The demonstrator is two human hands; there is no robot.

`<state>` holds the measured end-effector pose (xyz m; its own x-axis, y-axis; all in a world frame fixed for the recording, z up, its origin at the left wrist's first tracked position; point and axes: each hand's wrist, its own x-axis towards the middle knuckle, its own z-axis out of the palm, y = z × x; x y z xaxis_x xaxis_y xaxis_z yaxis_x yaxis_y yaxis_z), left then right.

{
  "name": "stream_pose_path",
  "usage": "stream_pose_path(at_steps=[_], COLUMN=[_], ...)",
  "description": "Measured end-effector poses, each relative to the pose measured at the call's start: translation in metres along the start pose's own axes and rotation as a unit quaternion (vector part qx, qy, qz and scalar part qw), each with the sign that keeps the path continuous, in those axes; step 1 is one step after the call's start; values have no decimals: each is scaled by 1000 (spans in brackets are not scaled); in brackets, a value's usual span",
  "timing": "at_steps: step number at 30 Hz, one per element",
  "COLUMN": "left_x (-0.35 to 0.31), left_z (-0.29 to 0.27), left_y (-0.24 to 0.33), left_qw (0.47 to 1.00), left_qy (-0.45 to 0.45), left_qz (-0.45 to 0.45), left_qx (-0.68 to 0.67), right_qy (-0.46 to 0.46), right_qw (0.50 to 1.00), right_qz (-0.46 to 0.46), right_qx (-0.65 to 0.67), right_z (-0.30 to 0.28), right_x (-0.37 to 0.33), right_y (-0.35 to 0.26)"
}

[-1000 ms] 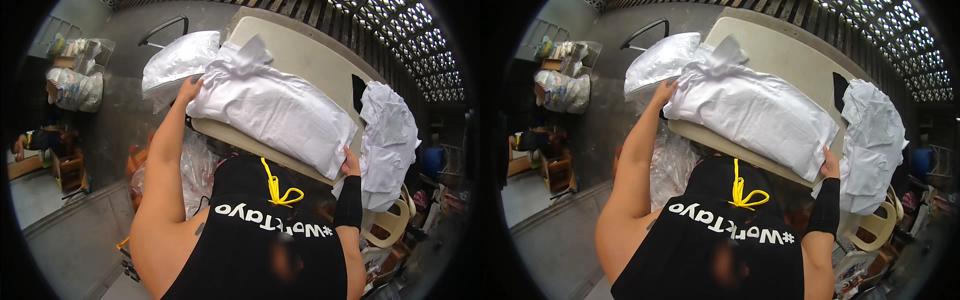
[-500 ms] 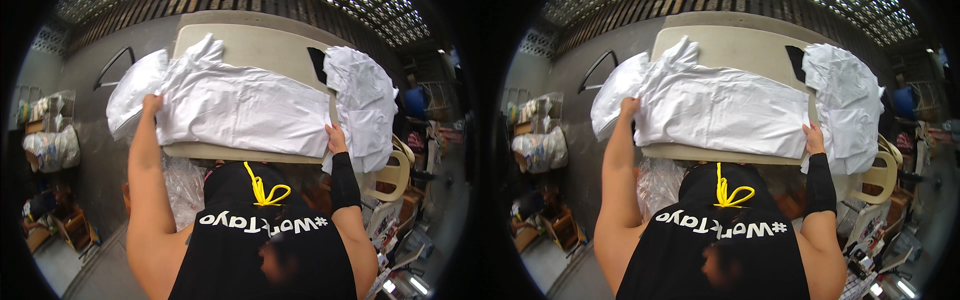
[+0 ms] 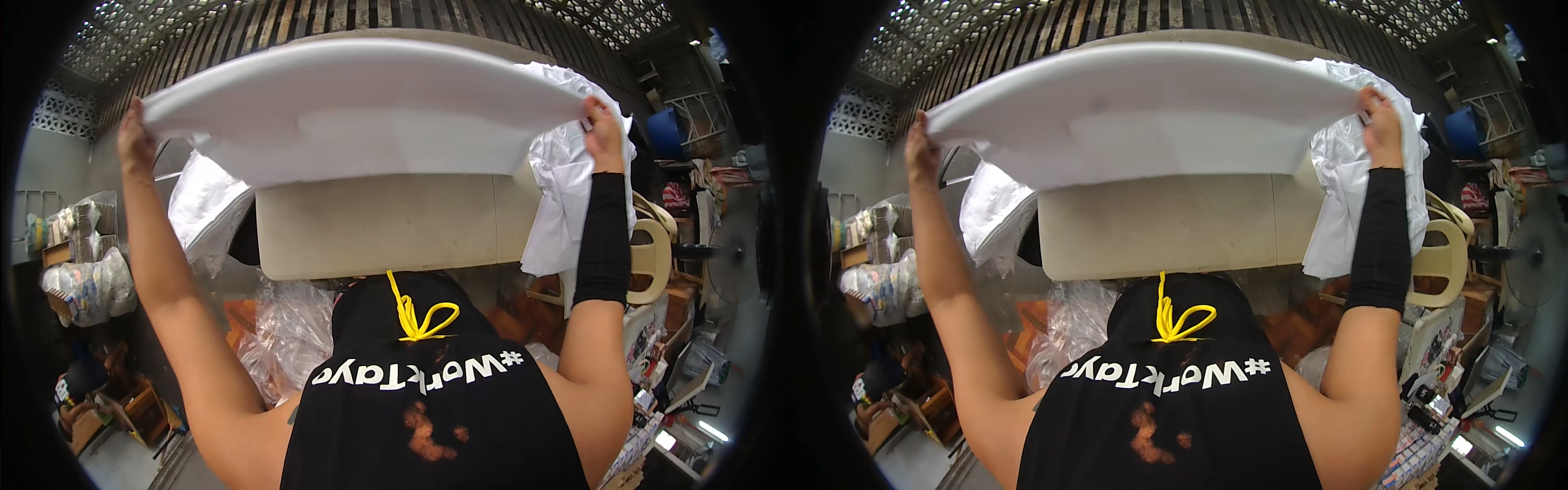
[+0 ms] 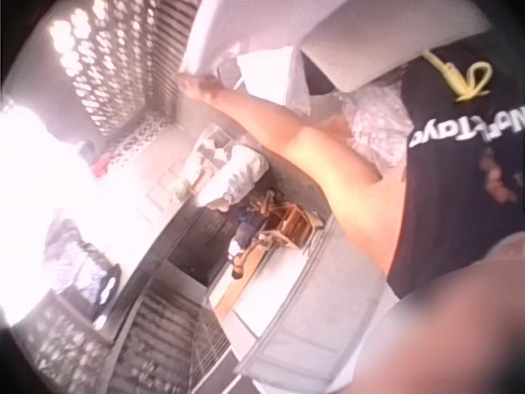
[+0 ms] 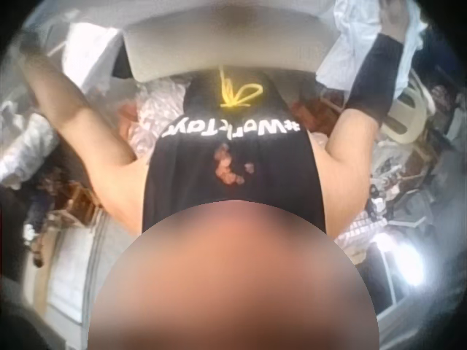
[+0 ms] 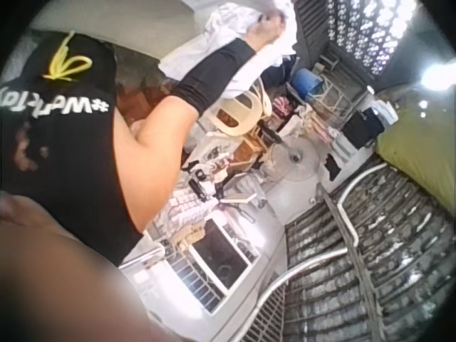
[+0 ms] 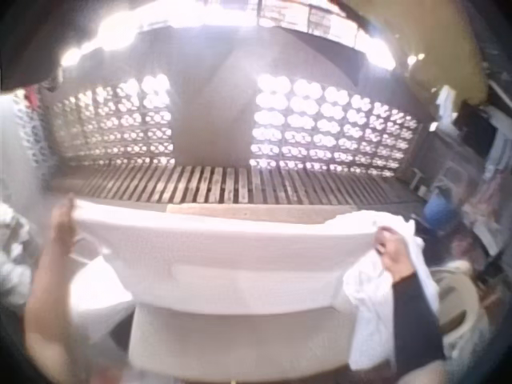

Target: The person folds white t-shirts on a table, smoothing and aligning each shirt before folding it into a compact rectangle. The person places folded shirts into a stack and occasionally moves them to a nearby surface.

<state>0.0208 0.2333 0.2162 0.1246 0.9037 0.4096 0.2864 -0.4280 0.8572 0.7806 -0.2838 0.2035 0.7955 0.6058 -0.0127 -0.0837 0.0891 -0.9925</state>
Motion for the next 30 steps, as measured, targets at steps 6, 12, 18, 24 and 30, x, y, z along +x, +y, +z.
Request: stream_pose_path(at_steps=[6, 12, 18, 24, 30], left_x=[-14, -172, -310, -370, -395], left_z=[-90, -90, -18, -26, -47], left_y=[108, 90, -55, -107, -105], left_qw=[950, 974, 927, 927, 917], left_qy=[-65, -115, -67, -51, -67], left_qz=[-49, -187, -368, -362, -350], left_qx=[-300, -55, -25, 84, 180], right_qy=[24, 28, 14, 29, 49], right_qw=[959, 980, 953, 914, 914], right_qz=[-150, 65, 146, 241, 250], right_qx=[-237, -184, -265, -325, -316], right_z=[-12, -65, -66, -56, -72], right_x=[-16, -108, -177, -205, -232], right_y=[-98, 25, 194, 185, 192])
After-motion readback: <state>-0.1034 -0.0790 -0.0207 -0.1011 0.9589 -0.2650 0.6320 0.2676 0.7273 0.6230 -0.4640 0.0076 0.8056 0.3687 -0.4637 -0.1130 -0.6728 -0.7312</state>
